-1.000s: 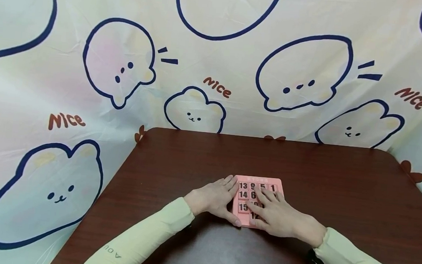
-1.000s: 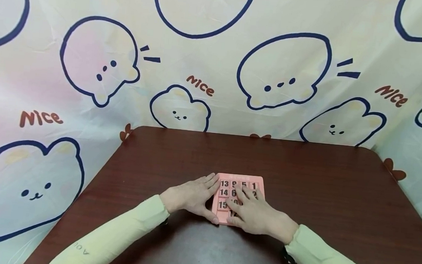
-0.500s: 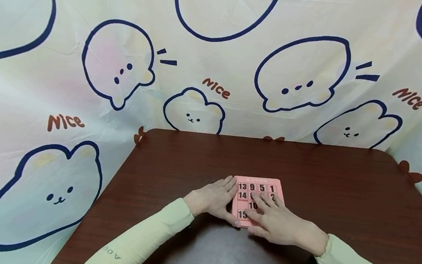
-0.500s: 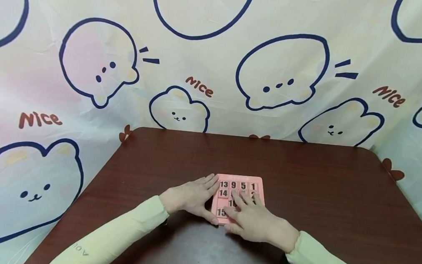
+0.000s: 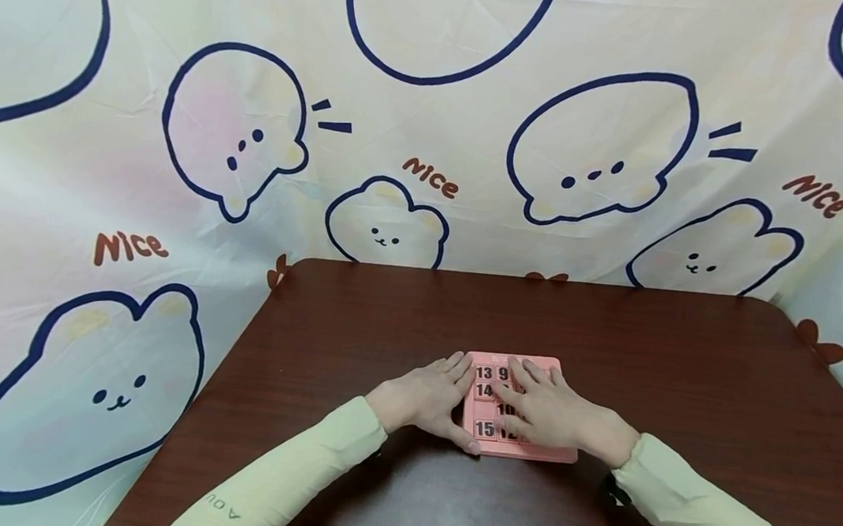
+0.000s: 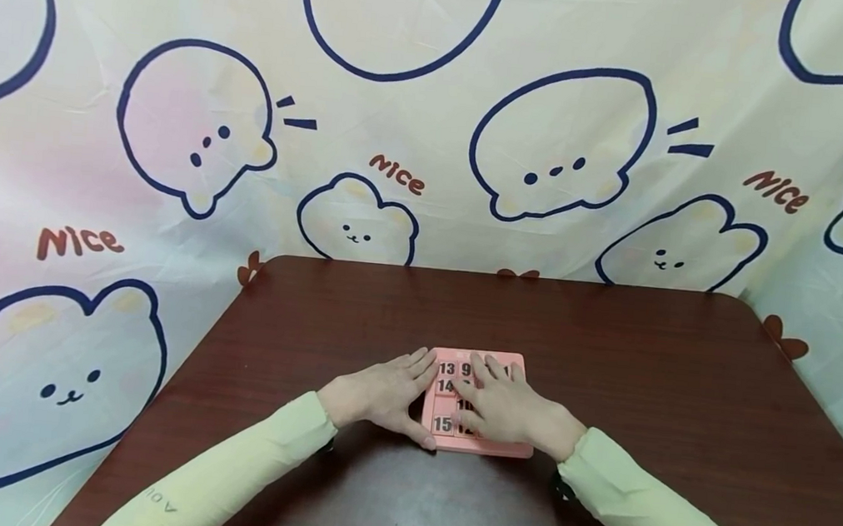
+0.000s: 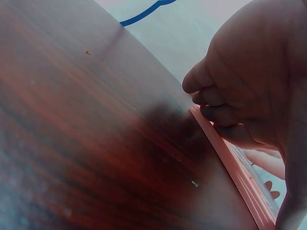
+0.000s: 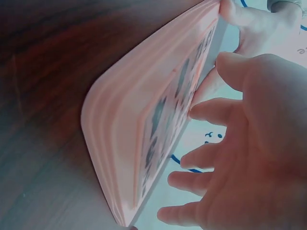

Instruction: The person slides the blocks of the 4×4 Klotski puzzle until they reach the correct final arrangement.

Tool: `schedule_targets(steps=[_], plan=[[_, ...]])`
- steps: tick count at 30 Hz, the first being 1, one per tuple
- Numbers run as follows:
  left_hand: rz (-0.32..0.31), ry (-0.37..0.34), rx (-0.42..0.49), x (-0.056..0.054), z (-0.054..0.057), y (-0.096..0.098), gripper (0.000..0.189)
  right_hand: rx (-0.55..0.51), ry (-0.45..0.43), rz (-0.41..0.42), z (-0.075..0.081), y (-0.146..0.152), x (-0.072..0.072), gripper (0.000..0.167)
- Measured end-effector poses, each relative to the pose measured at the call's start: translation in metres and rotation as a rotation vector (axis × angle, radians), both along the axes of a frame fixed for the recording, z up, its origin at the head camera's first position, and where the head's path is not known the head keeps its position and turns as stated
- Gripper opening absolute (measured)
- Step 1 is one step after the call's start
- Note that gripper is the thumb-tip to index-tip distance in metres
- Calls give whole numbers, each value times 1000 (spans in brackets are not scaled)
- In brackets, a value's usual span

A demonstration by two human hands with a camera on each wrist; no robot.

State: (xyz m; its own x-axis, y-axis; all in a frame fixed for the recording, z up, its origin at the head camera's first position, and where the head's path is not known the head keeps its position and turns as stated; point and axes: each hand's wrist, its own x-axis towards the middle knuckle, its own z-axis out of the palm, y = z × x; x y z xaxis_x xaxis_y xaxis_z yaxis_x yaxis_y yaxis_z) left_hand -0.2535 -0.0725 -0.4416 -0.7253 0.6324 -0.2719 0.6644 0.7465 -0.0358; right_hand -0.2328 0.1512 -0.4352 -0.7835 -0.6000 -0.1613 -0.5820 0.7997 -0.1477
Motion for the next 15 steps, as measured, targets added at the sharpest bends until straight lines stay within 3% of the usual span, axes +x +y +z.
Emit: schedule_targets(steps=[10,15], plan=[[-2,6,1,0,0,-1,124,4,1,2,-1,-1,4,58],[-13,20,2,0,-1,-1,123,9,0,-6,-1,-3,-1,60]])
